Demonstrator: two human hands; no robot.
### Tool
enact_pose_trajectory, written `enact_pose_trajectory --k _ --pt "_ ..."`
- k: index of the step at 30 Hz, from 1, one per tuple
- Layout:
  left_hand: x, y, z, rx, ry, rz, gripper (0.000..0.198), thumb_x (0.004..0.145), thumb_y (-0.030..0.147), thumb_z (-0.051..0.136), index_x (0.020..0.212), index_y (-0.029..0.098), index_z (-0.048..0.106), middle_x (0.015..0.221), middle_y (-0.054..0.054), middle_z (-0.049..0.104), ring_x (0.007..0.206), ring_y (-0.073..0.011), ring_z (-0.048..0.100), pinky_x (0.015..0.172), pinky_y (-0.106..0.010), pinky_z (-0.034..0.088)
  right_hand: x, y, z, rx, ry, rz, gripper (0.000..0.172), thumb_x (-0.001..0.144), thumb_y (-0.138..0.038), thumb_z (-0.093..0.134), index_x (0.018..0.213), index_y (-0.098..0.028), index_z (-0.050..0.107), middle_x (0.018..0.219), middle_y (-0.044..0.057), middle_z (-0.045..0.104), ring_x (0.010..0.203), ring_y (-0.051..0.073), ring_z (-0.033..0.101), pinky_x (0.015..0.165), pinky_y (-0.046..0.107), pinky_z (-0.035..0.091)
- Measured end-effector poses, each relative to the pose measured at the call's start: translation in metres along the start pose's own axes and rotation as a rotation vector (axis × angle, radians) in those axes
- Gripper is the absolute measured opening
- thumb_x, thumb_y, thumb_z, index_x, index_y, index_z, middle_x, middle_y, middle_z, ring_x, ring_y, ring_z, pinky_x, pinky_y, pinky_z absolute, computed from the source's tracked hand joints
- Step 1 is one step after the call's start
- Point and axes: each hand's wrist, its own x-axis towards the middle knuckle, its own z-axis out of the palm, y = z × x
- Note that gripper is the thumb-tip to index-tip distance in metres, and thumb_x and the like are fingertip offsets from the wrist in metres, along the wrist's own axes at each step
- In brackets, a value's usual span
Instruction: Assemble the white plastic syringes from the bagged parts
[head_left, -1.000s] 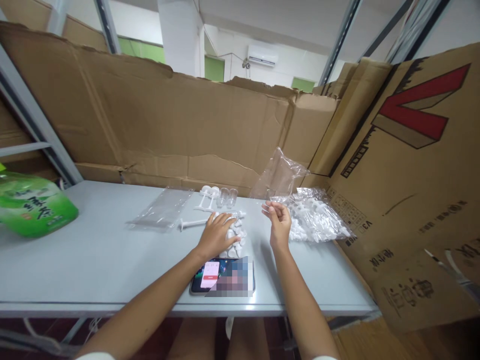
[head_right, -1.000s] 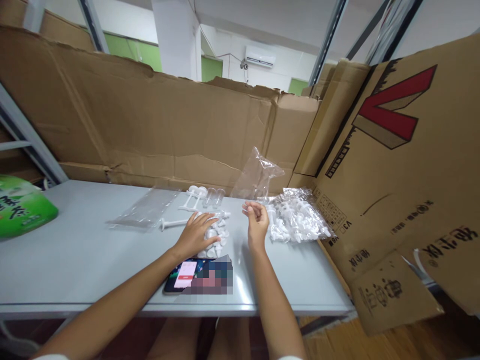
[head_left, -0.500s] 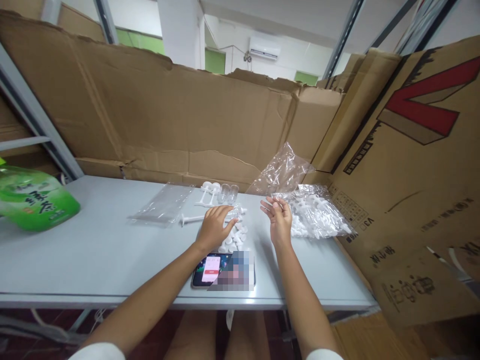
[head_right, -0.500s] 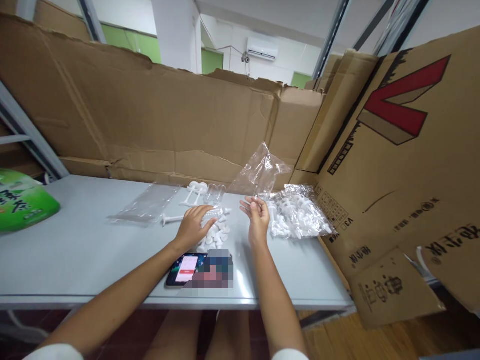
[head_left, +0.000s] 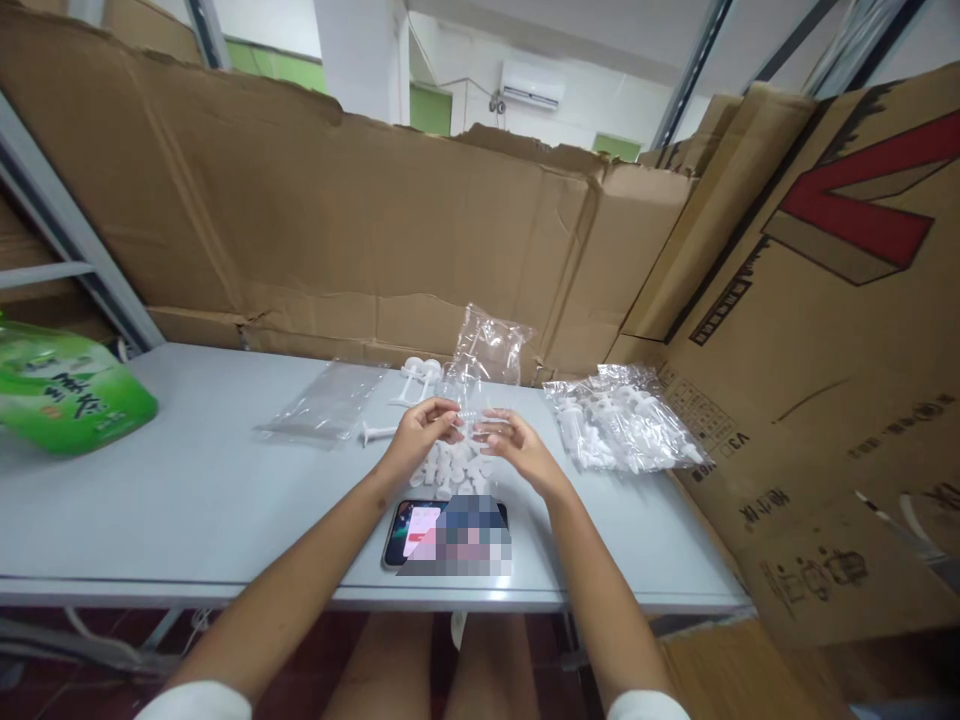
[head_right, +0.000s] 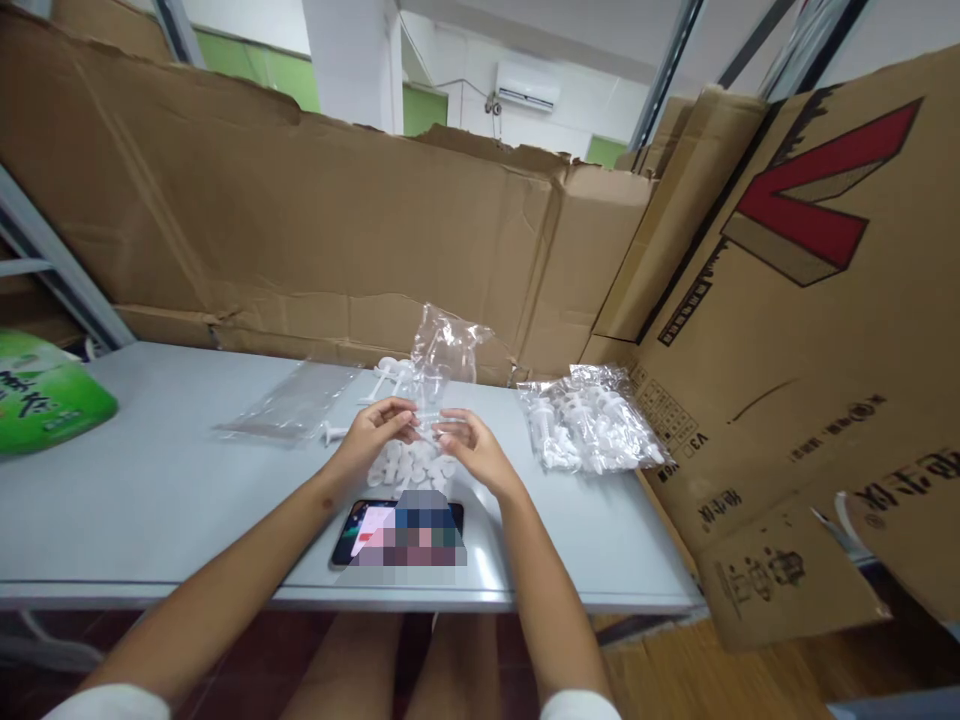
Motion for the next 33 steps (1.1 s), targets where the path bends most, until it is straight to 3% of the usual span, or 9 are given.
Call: enact_pose_trajectory --k 4,7,10,14,25,33 --pt "0.002 0.008 -0.007 -0.016 0.144 0.085 0.028 0.069 0.036 0.063 0.087 0.016 0.055 0.076 -0.001 0.063 0.06 -0.0137 0.063 0.057 -0.025 0.048 -0.006 0.002 0.003 -0.588 -0.24 -0.037 0.083 0.06 -0.039 0.071 0.131 -0.022 0.033 0.139 0.011 0.033 0.131 0.029 0.022 0.105 0.047 0.02" --pt "0.003 0.012 -0.011 -0.041 0.217 0.138 0.027 0.069 0.037 0.062 0.087 0.017 0.054 0.083 -0.003 0.064 0.065 -0.0151 0.064 0.058 -0.026 0.048 -0.009 0.007 0.011 -0.812 -0.311 -0.048 0.079 0.063 -0.041 0.067 0.132 -0.022 0.034 0.143 0.01 0.025 0.135 0.03 0.007 0.106 0.047 0.015" --pt "0.004 0.013 -0.012 -0.053 0.243 0.175 0.026 0.071 0.036 0.061 0.087 0.017 0.053 0.084 -0.003 0.064 0.067 -0.0153 0.065 0.06 -0.026 0.048 -0.009 0.012 0.021 -0.928 -0.299 -0.074 0.071 0.065 -0.042 0.065 0.128 -0.022 0.04 0.145 0.01 0.021 0.135 0.03 0.001 0.107 0.047 0.013" --pt "0.004 0.011 -0.012 -0.057 0.237 0.19 0.024 0.071 0.034 0.061 0.086 0.017 0.053 0.084 -0.004 0.064 0.066 -0.0147 0.064 0.06 -0.026 0.049 -0.008 0.015 0.027 -1.022 -0.279 -0.088 0.073 0.065 -0.043 0.065 0.129 -0.023 0.039 0.147 0.011 0.014 0.135 0.03 -0.005 0.106 0.049 0.006" --pt "0.003 0.01 -0.012 -0.057 0.222 0.198 0.021 0.073 0.032 0.06 0.085 0.017 0.054 0.083 -0.003 0.063 0.066 -0.0147 0.064 0.06 -0.025 0.048 -0.007 0.014 0.028 -1.049 -0.289 -0.055 0.076 0.064 -0.047 0.064 0.131 -0.023 0.036 0.148 0.012 0.008 0.134 0.03 -0.011 0.105 0.049 0.0" --pt "0.004 0.01 -0.011 -0.049 0.224 0.199 0.021 0.073 0.032 0.06 0.085 0.017 0.054 0.083 -0.003 0.063 0.066 -0.0144 0.064 0.06 -0.025 0.048 -0.006 0.004 0.006 -1.05 -0.3 0.003 0.086 0.061 -0.05 0.065 0.135 -0.027 0.028 0.149 0.007 -0.002 0.133 0.028 -0.015 0.105 0.049 -0.002"
